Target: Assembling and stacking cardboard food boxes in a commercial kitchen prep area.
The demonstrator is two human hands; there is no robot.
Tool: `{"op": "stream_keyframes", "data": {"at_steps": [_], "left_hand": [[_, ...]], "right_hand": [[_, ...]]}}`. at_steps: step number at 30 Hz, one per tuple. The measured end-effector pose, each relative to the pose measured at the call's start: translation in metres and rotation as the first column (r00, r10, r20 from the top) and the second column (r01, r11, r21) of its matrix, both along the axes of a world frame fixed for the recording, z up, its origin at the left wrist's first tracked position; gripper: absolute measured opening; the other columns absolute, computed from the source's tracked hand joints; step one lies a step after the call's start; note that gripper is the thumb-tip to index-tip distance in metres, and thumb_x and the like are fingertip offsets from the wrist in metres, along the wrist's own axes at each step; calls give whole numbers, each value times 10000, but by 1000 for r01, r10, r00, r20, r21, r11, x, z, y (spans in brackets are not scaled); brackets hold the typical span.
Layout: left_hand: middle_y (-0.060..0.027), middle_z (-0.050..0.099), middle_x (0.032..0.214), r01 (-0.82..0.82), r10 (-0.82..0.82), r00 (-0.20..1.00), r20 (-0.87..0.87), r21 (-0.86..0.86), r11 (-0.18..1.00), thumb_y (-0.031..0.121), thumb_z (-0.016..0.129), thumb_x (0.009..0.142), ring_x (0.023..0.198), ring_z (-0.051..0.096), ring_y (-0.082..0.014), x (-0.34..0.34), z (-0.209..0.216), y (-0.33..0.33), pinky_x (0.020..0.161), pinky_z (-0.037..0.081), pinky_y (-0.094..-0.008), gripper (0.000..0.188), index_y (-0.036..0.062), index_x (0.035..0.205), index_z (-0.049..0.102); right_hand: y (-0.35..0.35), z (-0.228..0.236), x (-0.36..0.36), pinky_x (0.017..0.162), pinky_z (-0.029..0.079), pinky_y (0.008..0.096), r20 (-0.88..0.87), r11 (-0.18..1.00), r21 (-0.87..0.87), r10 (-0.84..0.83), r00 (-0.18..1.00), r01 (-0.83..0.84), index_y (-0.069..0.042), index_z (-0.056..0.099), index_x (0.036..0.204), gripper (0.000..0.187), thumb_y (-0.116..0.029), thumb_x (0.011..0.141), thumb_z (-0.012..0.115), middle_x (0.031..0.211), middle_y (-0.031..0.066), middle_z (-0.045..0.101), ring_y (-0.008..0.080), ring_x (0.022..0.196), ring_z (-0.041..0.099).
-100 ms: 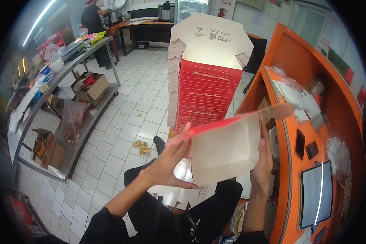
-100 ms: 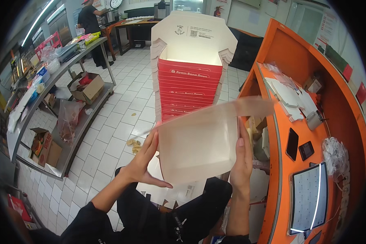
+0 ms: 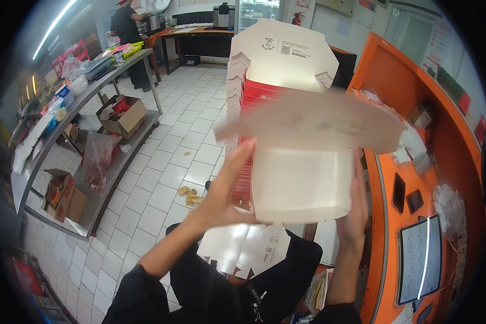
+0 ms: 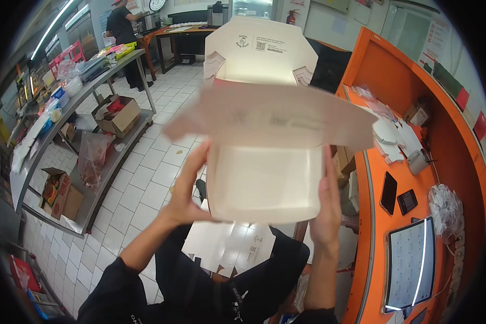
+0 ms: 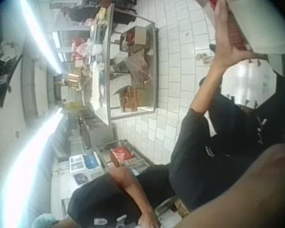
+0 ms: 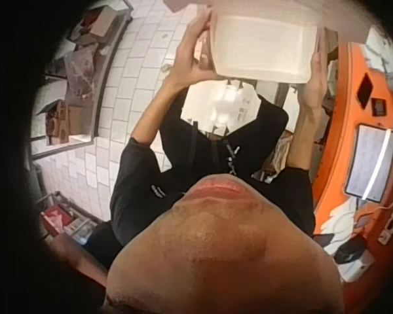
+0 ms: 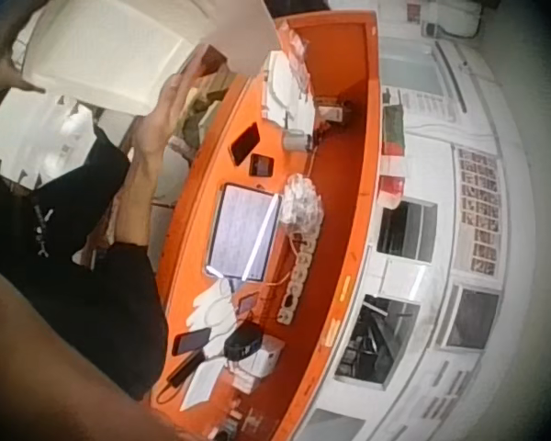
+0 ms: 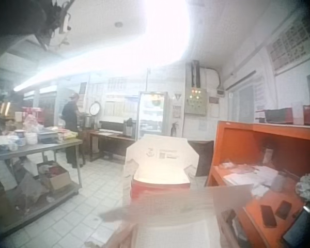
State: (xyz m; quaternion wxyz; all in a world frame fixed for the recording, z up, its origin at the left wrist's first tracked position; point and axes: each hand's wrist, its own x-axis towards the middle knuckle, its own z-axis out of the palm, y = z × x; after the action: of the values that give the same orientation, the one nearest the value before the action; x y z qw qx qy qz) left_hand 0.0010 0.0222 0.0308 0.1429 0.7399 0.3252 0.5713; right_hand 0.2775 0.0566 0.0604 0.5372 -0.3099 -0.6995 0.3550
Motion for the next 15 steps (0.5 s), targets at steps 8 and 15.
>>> {"op": "stream_keyframes", "data": {"at_steps": [8,15], "left_hand": [[-199,567,1315,129,-131,967,217,26,991,618,823,647,1278,520,-297,-30,111,145,1094,373,-414,1016,-12,1370,490],[-224,707,1112,-171,168,982,-84,-26,985,628,738,764,1068,680,-295,-84,99,187,949,507,-383,778,-10,1205,685]], "right_hand": [[94,101,-19,1080,420,385,-75,986,139,103,992,-92,0,375,1475,984,-261,666,870,1319,176,551,252,1235,551],[201,84,-42,1112,303,367,65,972,35,228,971,-230,-27,418,1453,842,-430,793,752,1338,130,552,222,1252,500]]}}
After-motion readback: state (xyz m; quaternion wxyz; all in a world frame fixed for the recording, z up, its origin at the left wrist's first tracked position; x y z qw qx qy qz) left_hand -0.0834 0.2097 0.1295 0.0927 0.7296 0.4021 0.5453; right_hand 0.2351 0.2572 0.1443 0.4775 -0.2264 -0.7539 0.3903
